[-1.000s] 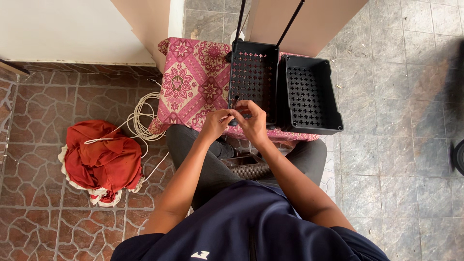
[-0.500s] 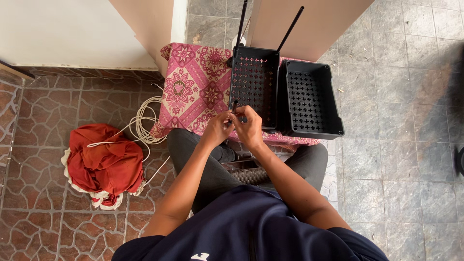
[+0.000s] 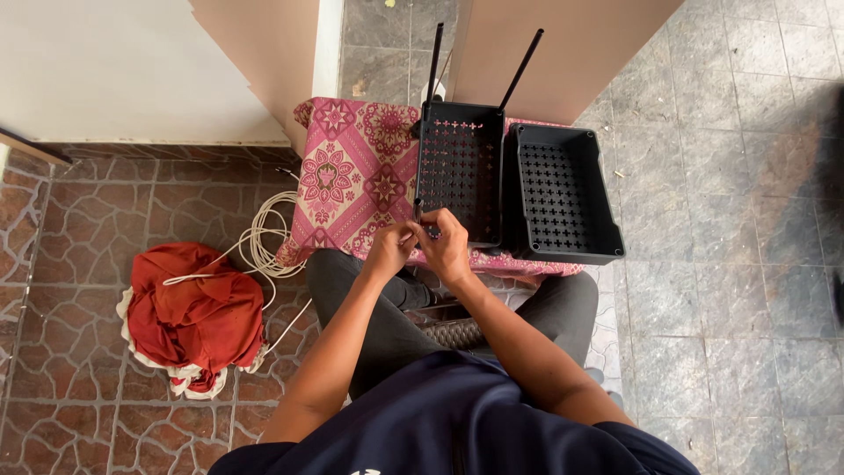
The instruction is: The person assembles a black plastic rolling cart by attaching wheels to a side panel, inserting rods into a perforated base, and connecting the side panel to the base to form a frame.
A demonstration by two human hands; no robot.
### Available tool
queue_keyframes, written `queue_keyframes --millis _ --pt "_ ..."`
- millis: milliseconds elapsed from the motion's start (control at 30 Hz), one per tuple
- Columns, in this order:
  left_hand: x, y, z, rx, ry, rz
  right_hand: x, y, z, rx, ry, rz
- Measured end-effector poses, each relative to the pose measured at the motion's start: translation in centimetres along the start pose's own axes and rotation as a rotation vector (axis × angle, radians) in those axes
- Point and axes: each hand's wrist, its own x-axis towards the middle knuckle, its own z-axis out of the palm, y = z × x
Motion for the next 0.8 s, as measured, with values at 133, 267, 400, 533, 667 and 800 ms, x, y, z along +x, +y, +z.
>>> queue_keyframes --millis 133,267,400,533,667,800 --pt "-0.1 0.1 0.4 0.004 0.011 0.018 -0.6 0.5 -0.2 -0.025 0.011 -0.076" --pt "-0.4 0.4 0.4 0.017 0.003 0.138 -1.1 0.8 -0.6 -0.005 -0.066 -0.028" --pt "-0.1 0.5 0.3 0.007 -0.034 0.049 -0.8 0.7 -0.8 -0.009 -0.073 -0.005" --pt "-0.3 0.2 0.2 0.017 0.005 0.101 -0.7 0.3 -0.9 0.008 -0.07 -0.02" --pt "0.0 0.0 0.3 0.014 0.036 0.108 0.1 0.0 -0.7 0.037 -0.05 0.019" --pt "-0.3 -0.1 0.6 0.02 0.048 0.078 -0.1 0.4 -0.6 -0.02 -0.055 0.045"
